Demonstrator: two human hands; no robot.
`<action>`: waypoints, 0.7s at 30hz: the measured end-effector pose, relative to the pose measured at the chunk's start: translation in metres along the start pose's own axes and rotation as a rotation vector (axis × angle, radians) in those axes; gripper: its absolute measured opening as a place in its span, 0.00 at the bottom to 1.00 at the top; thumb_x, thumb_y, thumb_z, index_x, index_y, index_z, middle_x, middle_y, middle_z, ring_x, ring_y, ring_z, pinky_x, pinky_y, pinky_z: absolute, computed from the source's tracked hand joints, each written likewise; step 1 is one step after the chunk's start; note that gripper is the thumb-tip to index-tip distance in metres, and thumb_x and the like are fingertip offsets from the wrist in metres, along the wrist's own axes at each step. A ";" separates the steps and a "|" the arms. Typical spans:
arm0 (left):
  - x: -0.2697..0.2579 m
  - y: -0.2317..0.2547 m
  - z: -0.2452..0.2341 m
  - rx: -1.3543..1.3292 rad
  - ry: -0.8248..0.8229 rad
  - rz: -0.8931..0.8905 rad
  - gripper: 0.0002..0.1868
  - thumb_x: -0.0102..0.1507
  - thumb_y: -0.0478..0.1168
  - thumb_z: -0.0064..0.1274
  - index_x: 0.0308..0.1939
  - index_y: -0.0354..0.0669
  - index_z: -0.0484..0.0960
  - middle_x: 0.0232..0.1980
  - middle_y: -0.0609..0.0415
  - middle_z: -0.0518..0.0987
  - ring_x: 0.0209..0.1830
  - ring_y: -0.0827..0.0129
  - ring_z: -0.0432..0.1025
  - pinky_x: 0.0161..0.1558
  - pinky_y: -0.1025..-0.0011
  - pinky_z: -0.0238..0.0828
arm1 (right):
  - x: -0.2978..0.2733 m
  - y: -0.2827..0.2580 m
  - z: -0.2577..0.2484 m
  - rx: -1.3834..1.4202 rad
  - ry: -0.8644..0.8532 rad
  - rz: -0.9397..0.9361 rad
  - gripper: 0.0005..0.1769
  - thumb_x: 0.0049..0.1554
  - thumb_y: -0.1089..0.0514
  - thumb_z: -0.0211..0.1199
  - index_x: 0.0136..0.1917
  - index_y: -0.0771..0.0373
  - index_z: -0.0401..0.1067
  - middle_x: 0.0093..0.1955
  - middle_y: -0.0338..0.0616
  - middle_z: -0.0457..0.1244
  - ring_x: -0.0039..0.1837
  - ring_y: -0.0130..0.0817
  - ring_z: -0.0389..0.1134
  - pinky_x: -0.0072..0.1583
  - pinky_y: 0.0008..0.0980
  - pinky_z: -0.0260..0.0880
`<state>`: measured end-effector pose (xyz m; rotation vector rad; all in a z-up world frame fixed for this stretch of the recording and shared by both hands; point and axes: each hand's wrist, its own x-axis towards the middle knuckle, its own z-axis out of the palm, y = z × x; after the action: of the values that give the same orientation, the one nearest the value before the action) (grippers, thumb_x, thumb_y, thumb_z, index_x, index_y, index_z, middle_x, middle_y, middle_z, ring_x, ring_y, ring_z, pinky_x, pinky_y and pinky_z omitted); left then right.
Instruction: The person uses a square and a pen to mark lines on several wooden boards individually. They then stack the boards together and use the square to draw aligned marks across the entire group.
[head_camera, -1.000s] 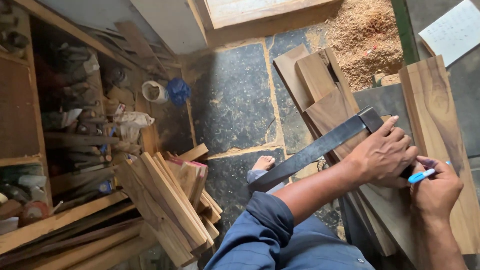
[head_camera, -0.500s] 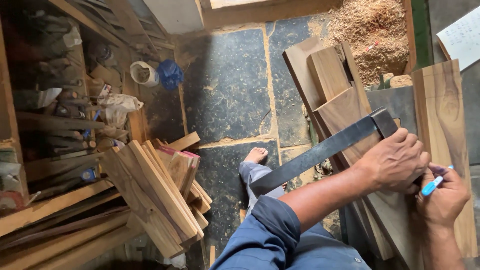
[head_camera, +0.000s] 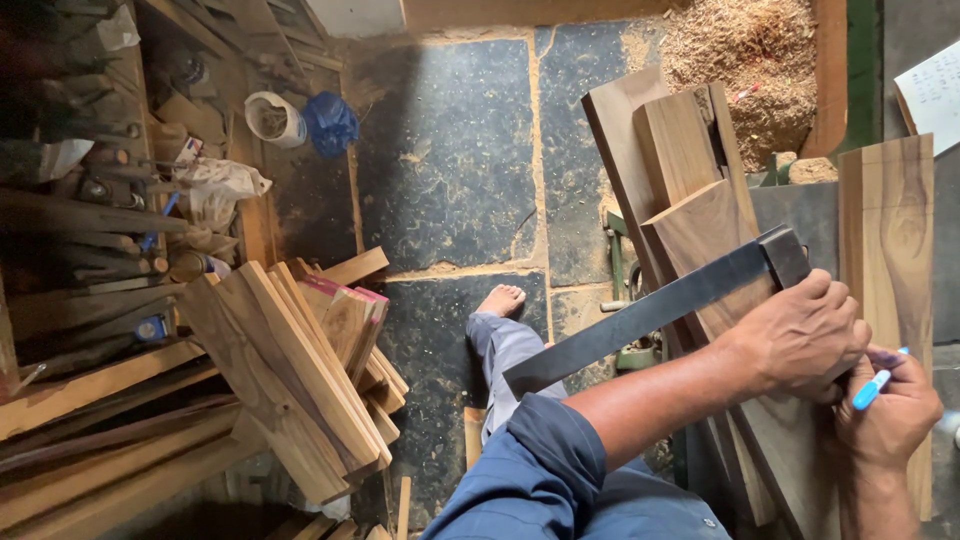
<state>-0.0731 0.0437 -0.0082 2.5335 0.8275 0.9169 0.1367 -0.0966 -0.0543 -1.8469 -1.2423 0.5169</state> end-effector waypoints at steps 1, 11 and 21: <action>-0.001 0.001 0.002 0.010 0.006 -0.003 0.24 0.41 0.59 0.60 0.29 0.46 0.81 0.34 0.54 0.78 0.43 0.64 0.73 0.53 0.65 0.60 | -0.001 0.002 -0.001 -0.065 0.000 -0.025 0.09 0.73 0.65 0.64 0.54 0.75 0.70 0.49 0.42 0.67 0.50 0.21 0.67 0.52 0.18 0.67; 0.002 0.000 -0.003 -0.022 0.000 -0.017 0.24 0.38 0.60 0.60 0.26 0.46 0.80 0.30 0.55 0.77 0.40 0.64 0.72 0.50 0.65 0.59 | -0.003 -0.008 0.002 0.004 -0.007 -0.014 0.09 0.73 0.64 0.63 0.53 0.74 0.69 0.49 0.41 0.67 0.50 0.21 0.67 0.52 0.17 0.66; 0.003 -0.001 -0.013 -0.002 -0.057 -0.011 0.27 0.38 0.63 0.61 0.28 0.46 0.81 0.32 0.56 0.78 0.41 0.65 0.72 0.51 0.66 0.59 | -0.003 -0.022 0.006 -0.047 -0.025 -0.034 0.09 0.73 0.64 0.63 0.53 0.74 0.70 0.48 0.40 0.67 0.49 0.20 0.66 0.52 0.17 0.65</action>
<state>-0.0802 0.0478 0.0022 2.5387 0.8222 0.8370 0.1190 -0.0932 -0.0399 -1.8599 -1.3109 0.4974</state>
